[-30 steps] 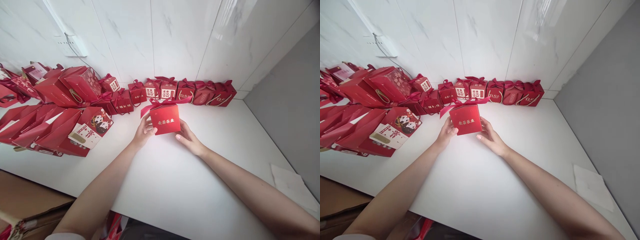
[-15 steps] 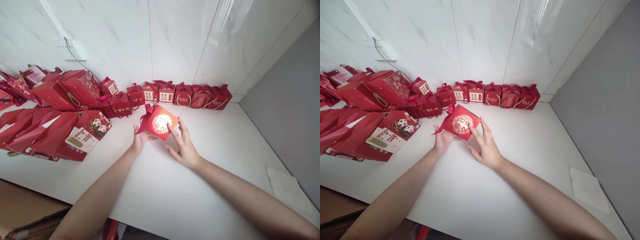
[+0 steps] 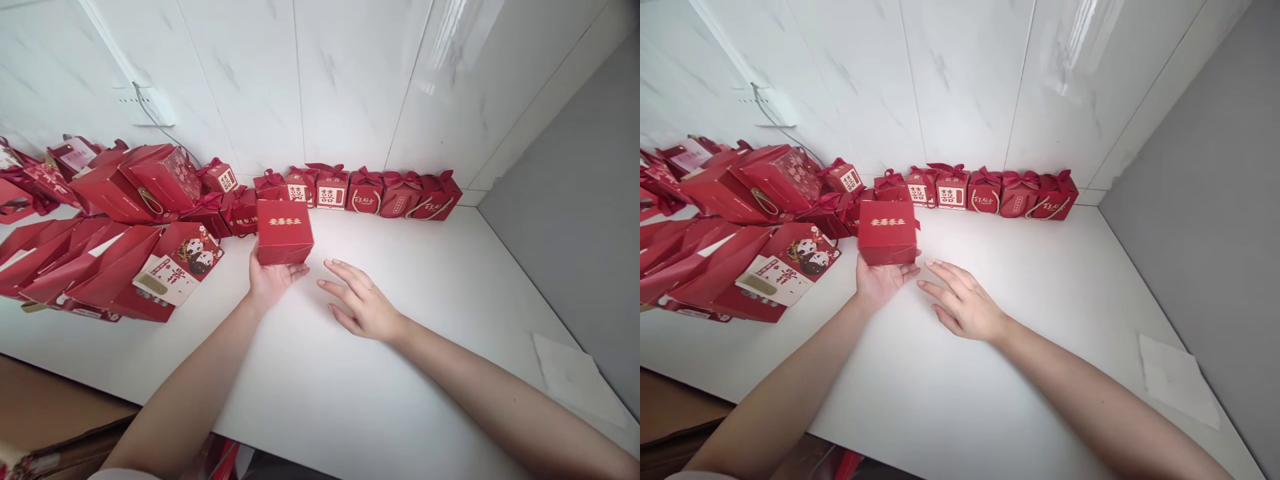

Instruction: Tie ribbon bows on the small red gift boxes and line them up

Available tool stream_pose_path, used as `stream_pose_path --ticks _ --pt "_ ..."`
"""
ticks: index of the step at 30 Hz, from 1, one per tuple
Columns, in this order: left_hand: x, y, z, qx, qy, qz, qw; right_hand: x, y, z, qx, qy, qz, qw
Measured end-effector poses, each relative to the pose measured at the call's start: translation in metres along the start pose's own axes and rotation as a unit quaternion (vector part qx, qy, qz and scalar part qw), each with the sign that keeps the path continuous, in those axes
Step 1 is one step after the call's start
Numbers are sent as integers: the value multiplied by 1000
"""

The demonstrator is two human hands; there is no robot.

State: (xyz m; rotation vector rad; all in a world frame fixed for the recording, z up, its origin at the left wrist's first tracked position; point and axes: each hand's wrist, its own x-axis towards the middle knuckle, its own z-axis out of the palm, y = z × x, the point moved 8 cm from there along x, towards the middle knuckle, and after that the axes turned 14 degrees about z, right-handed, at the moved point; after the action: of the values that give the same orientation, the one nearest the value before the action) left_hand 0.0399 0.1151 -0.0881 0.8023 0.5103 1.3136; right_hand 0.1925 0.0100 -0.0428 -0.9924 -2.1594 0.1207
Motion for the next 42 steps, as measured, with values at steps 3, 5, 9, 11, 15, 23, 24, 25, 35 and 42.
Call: stream_pose_path --ticks 3,5,9,11,15,23,24,25,35,42 --pt "-1 6 -1 -57 3 -4 998 0 7 -1 12 9 25 1000" --pt "-2 6 -2 -78 4 -13 997 0 11 -2 22 13 38 999" --pt "-2 5 -6 -113 25 -22 993 1 12 -1 24 9 45 999" --pt "0 6 -8 -127 32 -17 991 1 12 0 22 4 44 999" --pt "2 10 -12 -155 52 -4 987 0 13 3 26 -7 53 998" --pt "-2 9 -7 -174 29 -8 984 0 20 6 40 -14 65 997" --pt "-3 7 -5 -168 19 -15 986 0 21 6 42 -14 66 997" --pt "-4 6 -4 -159 12 -24 987 0 21 5 44 -14 67 997" --pt "-12 0 9 -94 -32 -50 994 -7 42 23 156 -102 172 967" --pt "-15 -3 7 -13 -57 -32 998 -10 58 24 214 -69 238 945"
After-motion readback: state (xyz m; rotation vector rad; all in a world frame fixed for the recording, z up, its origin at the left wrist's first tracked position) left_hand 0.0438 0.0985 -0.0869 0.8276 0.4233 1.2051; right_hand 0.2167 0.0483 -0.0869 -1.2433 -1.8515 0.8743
